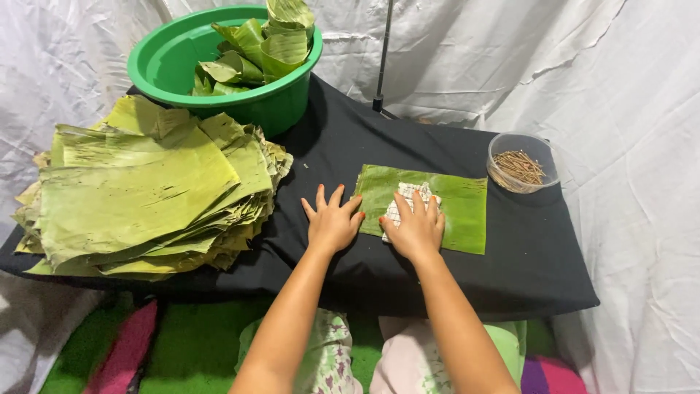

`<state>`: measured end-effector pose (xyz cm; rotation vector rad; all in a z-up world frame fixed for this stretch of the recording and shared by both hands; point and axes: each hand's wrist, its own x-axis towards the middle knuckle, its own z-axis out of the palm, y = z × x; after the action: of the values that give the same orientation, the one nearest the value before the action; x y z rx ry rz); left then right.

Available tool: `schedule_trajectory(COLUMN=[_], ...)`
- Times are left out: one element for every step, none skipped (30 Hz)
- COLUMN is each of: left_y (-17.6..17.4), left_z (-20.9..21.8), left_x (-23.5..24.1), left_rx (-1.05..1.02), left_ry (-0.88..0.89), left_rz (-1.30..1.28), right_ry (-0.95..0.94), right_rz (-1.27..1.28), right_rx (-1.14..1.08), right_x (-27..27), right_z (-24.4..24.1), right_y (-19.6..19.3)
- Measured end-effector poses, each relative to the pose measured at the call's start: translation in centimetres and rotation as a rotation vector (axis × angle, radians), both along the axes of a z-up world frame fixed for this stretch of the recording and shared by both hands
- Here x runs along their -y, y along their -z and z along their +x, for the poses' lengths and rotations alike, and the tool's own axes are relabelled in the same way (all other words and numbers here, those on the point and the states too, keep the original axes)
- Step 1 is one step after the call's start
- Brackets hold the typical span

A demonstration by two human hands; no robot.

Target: Cleaning and folding banana leaves using a cloth

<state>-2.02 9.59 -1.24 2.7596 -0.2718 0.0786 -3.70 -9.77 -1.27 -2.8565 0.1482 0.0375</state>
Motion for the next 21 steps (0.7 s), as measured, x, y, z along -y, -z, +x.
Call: schedule_trajectory(left_y=[0.0, 0.1, 0.2, 0.3, 0.3, 0.4, 0.3, 0.1, -0.1, 0.0, 0.0, 0.0, 0.0, 0.0, 0.0, 0.0, 0.1, 0.1, 0.0, -0.1, -0.2], left_z=[0.1, 0.1, 0.0, 0.0, 0.2, 0.3, 0.2, 0.0, 0.0, 0.0, 0.0, 0.0, -0.1, -0.1, 0.0, 0.1, 0.1, 0.1, 0.1, 0.1, 0.1], left_x=[0.0, 0.0, 0.0, 0.0, 0.0, 0.0, 0.0, 0.0, 0.1, 0.0, 0.0, 0.0, 0.0, 0.0, 0.0, 0.0, 0.0, -0.1, -0.1, -0.2, -0.1], left_rx=[-0.002, 0.011, 0.021, 0.017, 0.007, -0.002, -0.006, -0.001, 0.007, 0.006, 0.01, 0.015, 0.014, 0.019, 0.026, 0.026, 0.012, -0.003, 0.0, -0.023, -0.045], left_ry=[0.003, -0.002, -0.007, -0.004, -0.004, -0.005, -0.004, -0.006, -0.007, -0.005, -0.008, -0.011, -0.009, -0.008, -0.007, -0.005, 0.003, 0.012, 0.01, 0.022, 0.033], left_rz=[0.002, -0.005, -0.012, -0.01, -0.009, -0.008, -0.011, -0.018, -0.026, -0.03, -0.034, -0.037, -0.041, -0.042, -0.044, -0.048, -0.044, -0.039, -0.041, -0.024, -0.007], right_ry=[0.003, -0.009, -0.02, -0.018, -0.023, -0.029, -0.028, -0.018, -0.008, -0.006, 0.034, 0.075, 0.077, 0.048, 0.018, 0.019, -0.006, -0.032, -0.034, -0.065, -0.097], right_rz=[0.002, 0.006, 0.01, 0.012, -0.026, -0.063, -0.066, -0.082, -0.1, -0.104, -0.108, -0.112, -0.116, -0.107, -0.098, -0.102, -0.106, -0.109, -0.11, -0.147, -0.182], right_rx=[-0.002, -0.027, -0.056, -0.061, 0.0, 0.061, 0.057, 0.129, 0.205, 0.203, 0.247, 0.291, 0.291, 0.351, 0.413, 0.414, 0.439, 0.463, 0.466, 0.642, 0.818], right_x=[0.4, 0.7, 1.1, 2.3, 3.5, 4.7, 6.0, 7.4, 8.8, 10.3, 11.8, 13.4, 14.3, 15.3, 16.3, 16.5, 16.7, 16.8, 16.2, 15.5, 15.0], right_z=[-0.2, -0.4, -0.8, -0.9, -0.9, -0.9, -1.2, -1.4, -1.6, -1.9, -2.1, -2.3, -2.0, -1.8, -1.4, -1.3, -1.1, -0.9, -0.5, 0.0, 0.5], right_y=[-0.5, -0.9, -1.3, -0.5, 0.3, 1.1, 1.6, 2.0, 2.4, 3.2, 4.0, 4.8, 5.3, 5.9, 6.3, 5.7, 5.2, 4.7, 4.4, 4.0, 3.7])
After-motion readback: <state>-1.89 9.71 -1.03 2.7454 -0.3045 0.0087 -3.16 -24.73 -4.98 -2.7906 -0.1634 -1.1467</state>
